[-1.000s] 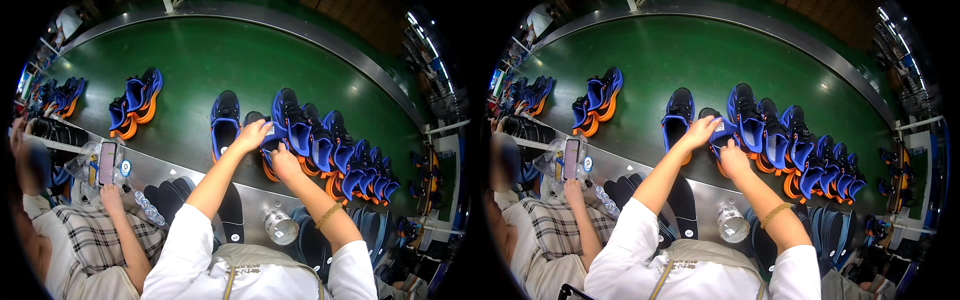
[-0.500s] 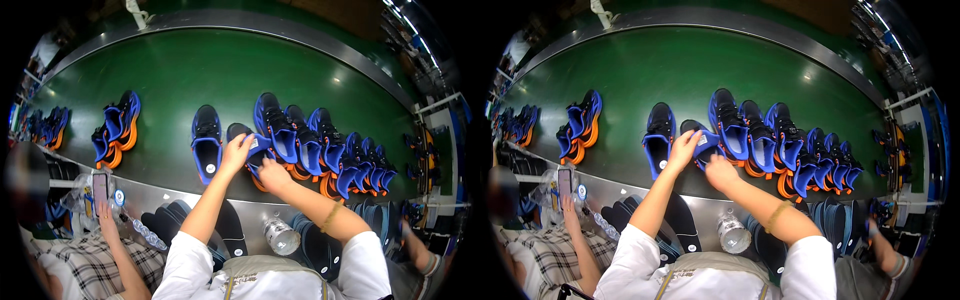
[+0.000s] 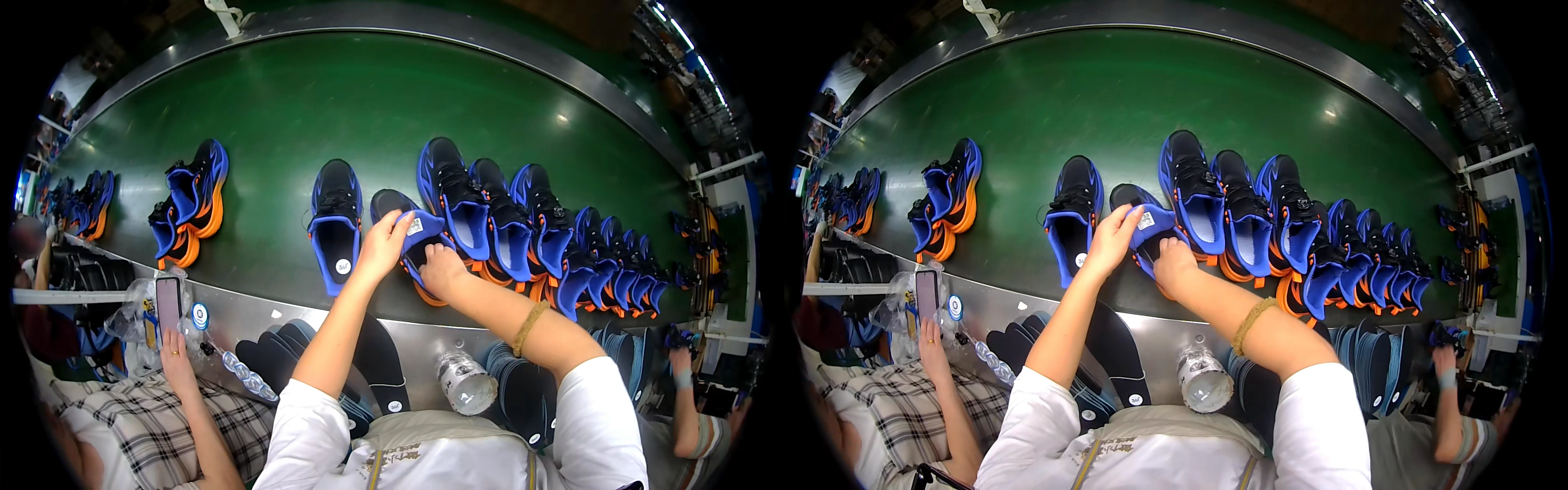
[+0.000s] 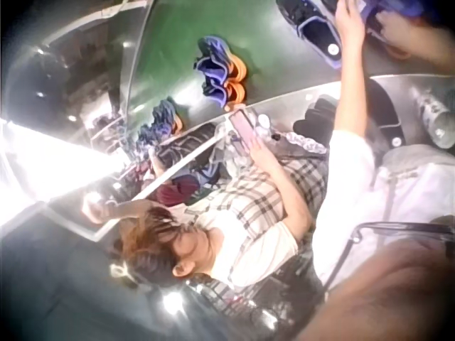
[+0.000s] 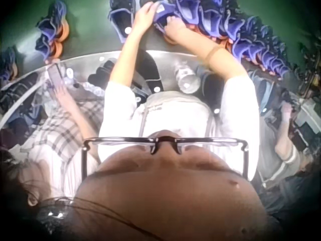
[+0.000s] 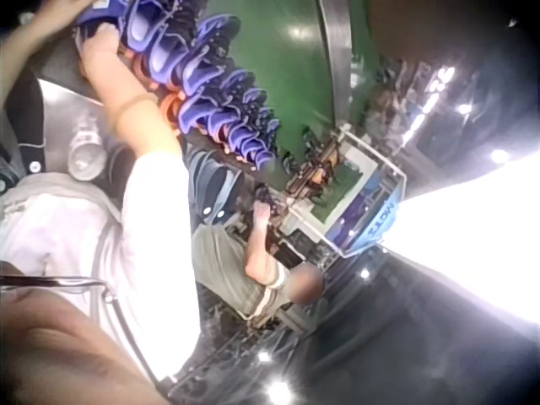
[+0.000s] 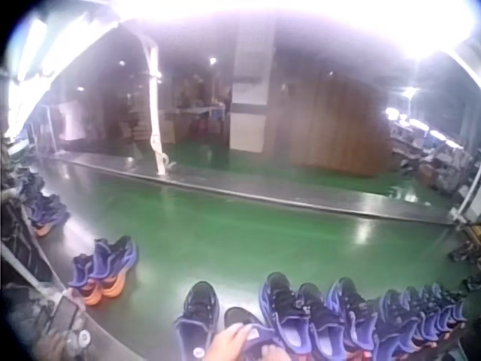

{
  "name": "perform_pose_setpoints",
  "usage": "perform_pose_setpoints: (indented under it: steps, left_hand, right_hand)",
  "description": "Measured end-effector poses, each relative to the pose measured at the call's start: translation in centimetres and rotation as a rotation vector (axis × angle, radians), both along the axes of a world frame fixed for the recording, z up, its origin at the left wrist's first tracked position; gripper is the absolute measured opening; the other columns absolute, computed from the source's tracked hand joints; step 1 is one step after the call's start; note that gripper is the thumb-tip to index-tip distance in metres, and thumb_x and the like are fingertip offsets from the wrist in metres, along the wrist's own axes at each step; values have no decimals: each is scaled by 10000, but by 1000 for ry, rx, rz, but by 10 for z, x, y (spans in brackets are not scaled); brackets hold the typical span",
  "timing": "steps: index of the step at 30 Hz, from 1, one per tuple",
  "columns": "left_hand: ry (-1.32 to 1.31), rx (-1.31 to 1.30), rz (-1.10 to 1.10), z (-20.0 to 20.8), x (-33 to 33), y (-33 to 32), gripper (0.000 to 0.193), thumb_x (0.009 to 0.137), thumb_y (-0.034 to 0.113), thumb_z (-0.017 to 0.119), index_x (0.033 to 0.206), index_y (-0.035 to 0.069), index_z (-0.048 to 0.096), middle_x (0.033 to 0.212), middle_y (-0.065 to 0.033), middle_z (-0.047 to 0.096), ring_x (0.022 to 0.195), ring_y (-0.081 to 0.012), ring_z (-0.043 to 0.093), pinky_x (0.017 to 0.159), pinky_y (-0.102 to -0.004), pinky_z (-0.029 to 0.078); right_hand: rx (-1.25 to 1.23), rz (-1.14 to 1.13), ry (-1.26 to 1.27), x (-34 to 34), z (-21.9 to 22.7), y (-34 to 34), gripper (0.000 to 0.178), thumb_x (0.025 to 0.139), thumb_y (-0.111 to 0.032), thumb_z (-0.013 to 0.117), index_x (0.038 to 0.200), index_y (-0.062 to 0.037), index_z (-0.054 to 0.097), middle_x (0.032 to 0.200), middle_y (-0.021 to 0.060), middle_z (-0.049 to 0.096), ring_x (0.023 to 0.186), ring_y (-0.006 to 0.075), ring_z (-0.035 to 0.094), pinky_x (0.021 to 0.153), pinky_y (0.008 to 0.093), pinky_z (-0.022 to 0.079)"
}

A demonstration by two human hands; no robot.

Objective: The person takes insoles from a stack and places them into shoes moving along an assembly line.

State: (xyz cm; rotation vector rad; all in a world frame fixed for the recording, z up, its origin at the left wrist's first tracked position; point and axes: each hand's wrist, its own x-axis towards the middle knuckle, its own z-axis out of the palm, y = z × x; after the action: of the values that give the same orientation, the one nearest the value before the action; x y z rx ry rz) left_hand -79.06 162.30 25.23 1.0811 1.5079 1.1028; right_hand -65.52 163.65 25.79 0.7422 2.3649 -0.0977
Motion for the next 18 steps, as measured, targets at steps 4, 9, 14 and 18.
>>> perform_pose_setpoints:
  steps: [4, 9, 14, 18]
  left_hand:
    - [-42, 17, -11, 2, 2, -1, 278, 913, 271, 504, 853, 2, 539, 667, 25, 434, 637, -45, 370, 560, -207, 331]
    - [66, -50, -46, 12, -9, -6, 270, 868, 262, 563, 946, 4, 539, 761, -19, 485, 701, -92, 437, 621, -234, 374]
    - [802, 572, 70, 61, -59, -24, 465, 716, 190, 707, 1134, 58, 553, 1073, -119, 561, 971, -258, 529, 852, -350, 414]
    - [731, 288, 52, 45, -88, -17, 587, 746, 188, 679, 1262, 68, 426, 1132, -140, 528, 1061, -252, 502, 894, -349, 395]
  right_hand:
    - [-33, 117, -65, 5, -13, 5, 243, 827, -183, 508, 983, -109, 679, 1075, 83, 574, 994, 237, 527, 799, 304, 426]
    - [-139, 267, -66, 0, -15, 19, 246, 827, -143, 483, 963, -62, 672, 986, 77, 654, 1008, 201, 575, 901, 327, 382]
    - [-370, 91, 1, 23, 47, 9, 372, 795, -232, 465, 1047, 5, 602, 944, 138, 644, 1022, 225, 564, 1054, 388, 191]
    - [-373, -52, 157, 33, 23, -12, 429, 738, -297, 466, 982, 38, 577, 848, 194, 625, 921, 271, 591, 1095, 396, 105]
